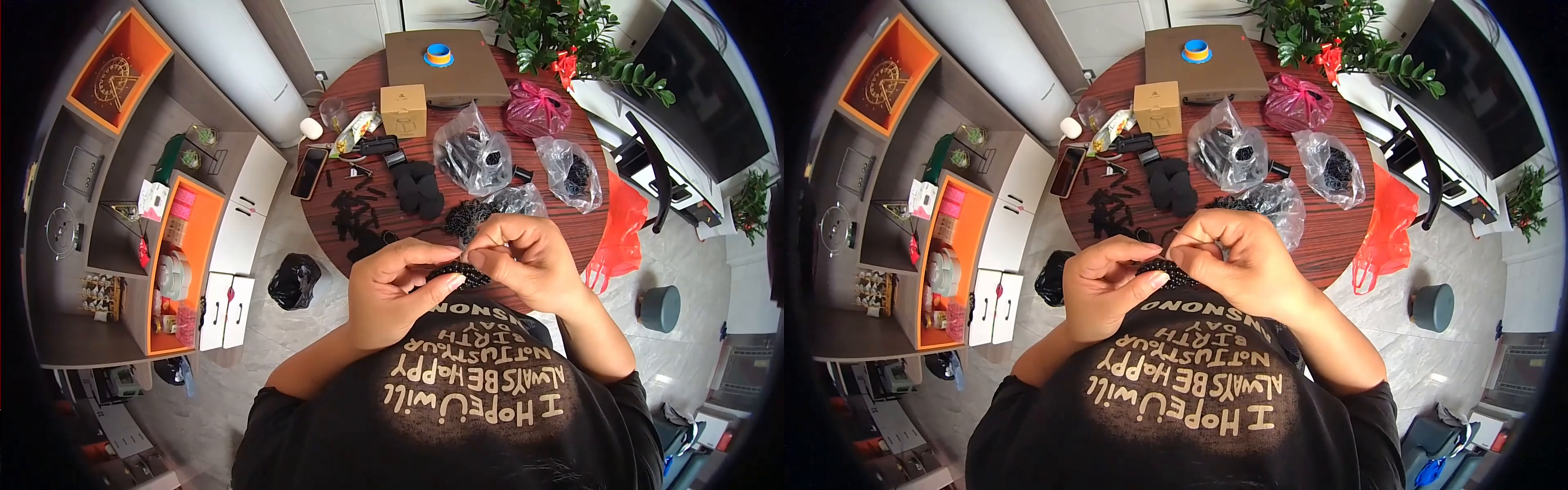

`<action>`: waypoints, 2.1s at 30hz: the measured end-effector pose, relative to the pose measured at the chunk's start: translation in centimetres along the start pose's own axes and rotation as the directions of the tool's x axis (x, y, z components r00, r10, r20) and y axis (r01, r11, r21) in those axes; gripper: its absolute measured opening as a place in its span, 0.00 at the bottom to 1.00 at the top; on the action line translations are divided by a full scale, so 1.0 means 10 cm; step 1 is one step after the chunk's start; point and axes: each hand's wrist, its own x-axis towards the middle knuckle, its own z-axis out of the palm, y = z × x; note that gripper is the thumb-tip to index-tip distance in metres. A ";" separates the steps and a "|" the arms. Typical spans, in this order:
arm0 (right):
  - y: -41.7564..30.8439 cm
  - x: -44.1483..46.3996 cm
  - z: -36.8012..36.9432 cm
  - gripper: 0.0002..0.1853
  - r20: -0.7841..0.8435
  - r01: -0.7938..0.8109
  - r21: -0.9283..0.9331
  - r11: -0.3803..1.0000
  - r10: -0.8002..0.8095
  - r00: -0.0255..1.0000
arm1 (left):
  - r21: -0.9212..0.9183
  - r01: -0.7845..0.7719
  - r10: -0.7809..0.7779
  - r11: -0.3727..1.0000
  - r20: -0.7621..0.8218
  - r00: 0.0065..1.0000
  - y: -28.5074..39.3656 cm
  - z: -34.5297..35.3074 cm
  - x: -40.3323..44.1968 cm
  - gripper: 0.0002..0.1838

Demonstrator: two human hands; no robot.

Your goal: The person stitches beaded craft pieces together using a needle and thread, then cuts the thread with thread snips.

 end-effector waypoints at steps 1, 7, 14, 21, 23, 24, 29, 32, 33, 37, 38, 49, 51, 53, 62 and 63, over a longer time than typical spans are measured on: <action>0.00 0.00 0.00 0.02 -0.008 -0.037 0.053 0.998 0.037 0.999 | -0.006 -0.001 0.001 1.000 -0.003 1.000 0.00 0.00 0.00 0.15; -0.05 0.04 0.06 0.01 -0.242 0.027 0.282 0.959 0.043 0.969 | 0.040 -0.019 0.018 0.999 0.034 0.999 0.01 -0.03 0.01 0.16; -0.03 -0.01 0.05 0.01 -0.049 0.146 -0.135 0.980 -0.154 0.987 | -0.009 0.011 -0.011 1.000 -0.041 0.999 0.00 0.01 0.01 0.19; -0.03 -0.03 0.09 0.02 -0.082 -0.152 0.160 0.975 0.167 0.983 | -0.015 -0.008 0.007 1.000 -0.026 1.000 -0.01 0.01 0.01 0.20; -0.01 -0.03 0.08 0.02 -0.079 -0.139 0.164 0.977 0.153 0.985 | -0.023 -0.009 0.008 1.000 -0.028 1.000 -0.01 0.01 0.01 0.20; 0.01 -0.02 0.07 0.02 -0.079 -0.124 0.168 0.978 0.139 0.987 | -0.031 -0.009 0.008 0.999 -0.029 1.000 -0.01 0.01 0.01 0.20; 0.03 0.01 0.09 0.06 -0.158 -0.011 0.234 0.972 0.049 0.986 | -0.043 -0.001 -0.002 0.999 -0.054 0.999 0.01 0.03 0.01 0.18; 0.03 0.01 0.10 0.08 -0.243 0.077 0.290 0.954 -0.004 0.970 | -0.034 0.017 -0.020 0.999 -0.076 0.997 0.04 0.04 0.02 0.17; 0.04 0.01 0.06 0.09 -0.243 0.105 0.345 0.933 -0.020 0.970 | -0.021 0.010 -0.011 1.000 -0.067 0.998 0.04 0.04 0.03 0.17; 0.06 0.01 -0.03 0.11 -0.247 0.186 0.501 0.845 -0.067 0.967 | 0.019 -0.013 0.014 1.000 -0.040 0.999 0.05 0.03 0.04 0.15; 0.05 0.01 -0.04 0.11 -0.246 0.181 0.548 0.817 -0.049 0.968 | 0.001 -0.012 0.013 1.000 -0.044 0.999 0.04 0.03 0.04 0.15; 0.01 -0.07 -0.10 0.10 -0.234 0.201 0.603 0.772 -0.071 0.970 | -0.164 -0.005 -0.004 0.987 -0.054 0.999 -0.05 0.03 0.06 0.15; 0.00 -0.08 -0.11 0.10 -0.237 0.213 0.567 0.796 -0.090 0.967 | -0.180 -0.021 0.013 0.983 -0.050 0.999 -0.07 0.03 0.06 0.15; 0.00 -0.08 -0.09 0.11 -0.252 0.213 0.569 0.794 -0.077 0.965 | -0.193 0.003 -0.014 0.981 -0.055 0.998 -0.06 0.03 0.05 0.15; 0.03 -0.07 -0.04 0.08 -0.307 0.278 0.502 0.819 -0.132 0.942 | -0.268 0.185 -0.202 0.945 -0.035 0.979 -0.08 -0.02 0.05 0.15; 0.02 -0.09 -0.04 0.08 -0.288 0.219 0.367 0.904 -0.114 0.951 | -0.281 0.217 -0.235 0.935 -0.032 0.971 -0.07 -0.01 0.05 0.15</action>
